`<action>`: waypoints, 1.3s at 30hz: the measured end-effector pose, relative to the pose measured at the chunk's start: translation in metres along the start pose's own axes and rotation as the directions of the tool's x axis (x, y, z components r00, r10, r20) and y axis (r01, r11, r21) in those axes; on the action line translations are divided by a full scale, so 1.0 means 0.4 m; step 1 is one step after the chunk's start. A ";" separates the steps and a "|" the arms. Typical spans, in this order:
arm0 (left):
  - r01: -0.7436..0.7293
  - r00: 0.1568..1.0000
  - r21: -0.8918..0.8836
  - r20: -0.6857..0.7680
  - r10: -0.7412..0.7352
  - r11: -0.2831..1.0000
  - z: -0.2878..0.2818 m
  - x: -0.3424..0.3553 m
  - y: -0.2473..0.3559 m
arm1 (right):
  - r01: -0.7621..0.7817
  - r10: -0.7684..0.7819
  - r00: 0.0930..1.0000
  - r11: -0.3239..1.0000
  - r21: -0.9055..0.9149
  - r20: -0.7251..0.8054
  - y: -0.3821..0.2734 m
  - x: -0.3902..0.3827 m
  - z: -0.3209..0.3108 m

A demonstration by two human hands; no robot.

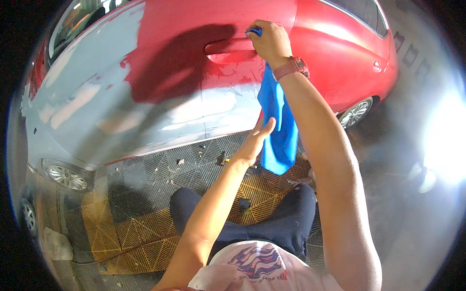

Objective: The person uses a spray gun to apply red paint to the side of a red car, then wipes the painted area with a blue cloth. The person repeats this process, spraying and wiping the car's side panel.

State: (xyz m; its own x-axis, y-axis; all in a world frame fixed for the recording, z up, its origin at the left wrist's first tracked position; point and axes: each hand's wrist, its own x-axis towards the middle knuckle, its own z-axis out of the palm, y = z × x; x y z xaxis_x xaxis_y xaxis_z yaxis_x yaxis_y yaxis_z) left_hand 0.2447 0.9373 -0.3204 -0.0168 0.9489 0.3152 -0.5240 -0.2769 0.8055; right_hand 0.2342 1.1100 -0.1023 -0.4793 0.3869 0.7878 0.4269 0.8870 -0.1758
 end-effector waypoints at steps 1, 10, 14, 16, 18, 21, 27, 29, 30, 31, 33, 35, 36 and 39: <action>0.015 0.997 -0.054 0.073 -0.011 0.998 0.014 0.018 0.001 | 0.047 -0.046 0.999 0.997 -0.054 0.008 0.021 0.003 0.002; 0.014 1.000 0.100 0.023 -0.017 0.995 0.031 0.050 0.030 | 0.366 -0.311 0.928 0.858 -0.360 0.203 0.043 0.007 0.015; -0.027 0.998 0.069 0.054 0.024 0.997 0.026 0.059 0.063 | 0.463 -0.341 0.879 0.777 -0.427 0.333 0.019 0.053 -0.002; -0.079 0.996 0.081 0.041 0.076 0.994 0.029 0.069 0.070 | 0.475 -0.318 0.872 0.736 -0.482 0.373 -0.003 0.072 0.001; -0.121 0.992 0.098 0.030 0.119 0.988 0.035 0.077 0.072 | 0.452 -0.290 0.884 0.728 -0.515 0.366 -0.011 0.080 0.010; -0.098 0.994 0.048 0.051 0.095 0.994 0.038 0.074 0.077 | 0.446 -0.268 0.886 0.721 -0.531 0.379 -0.014 0.079 0.013; -0.088 0.996 0.089 0.016 0.087 0.992 0.008 0.058 0.081 | 0.540 -0.368 0.828 0.729 -0.421 0.424 -0.003 0.079 -0.010; -0.071 0.997 0.090 0.028 0.069 0.993 -0.008 0.057 0.086 | 0.528 -0.362 0.833 0.744 -0.409 0.418 -0.016 0.079 -0.008; -0.062 0.998 0.090 0.035 0.059 0.994 -0.011 0.056 0.089 | 0.495 -0.329 0.851 0.762 -0.417 0.409 -0.030 0.077 0.001; -0.054 0.998 0.074 0.029 0.052 0.996 -0.012 0.053 0.089 | 0.461 -0.296 0.868 0.778 -0.426 0.400 -0.043 0.077 0.009; -0.036 0.999 0.043 0.018 0.035 0.998 -0.014 0.045 0.088 | 0.497 -0.316 0.854 0.730 -0.469 0.414 -0.051 0.086 0.023; -0.084 0.996 0.028 -0.021 0.084 0.996 -0.016 0.034 0.092 | 0.517 -0.334 0.847 0.701 -0.491 0.415 -0.063 0.089 0.035; -0.107 0.993 0.020 -0.040 0.107 0.994 -0.020 0.029 0.096 | 0.520 -0.343 0.846 0.698 -0.492 0.408 -0.072 0.088 0.041; -0.086 0.995 0.038 -0.053 0.088 0.996 -0.060 0.024 0.090 | 0.543 -0.384 0.833 0.708 -0.453 0.398 -0.126 0.093 0.075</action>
State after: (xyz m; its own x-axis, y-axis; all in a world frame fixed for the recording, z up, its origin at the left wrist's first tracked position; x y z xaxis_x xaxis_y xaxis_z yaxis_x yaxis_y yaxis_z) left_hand 0.2053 0.9400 -0.3005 -0.1074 0.9276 0.3577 -0.4877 -0.3627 0.7941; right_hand 0.1719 1.0872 -0.0819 -0.8684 0.0816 0.4891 0.3891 0.7236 0.5701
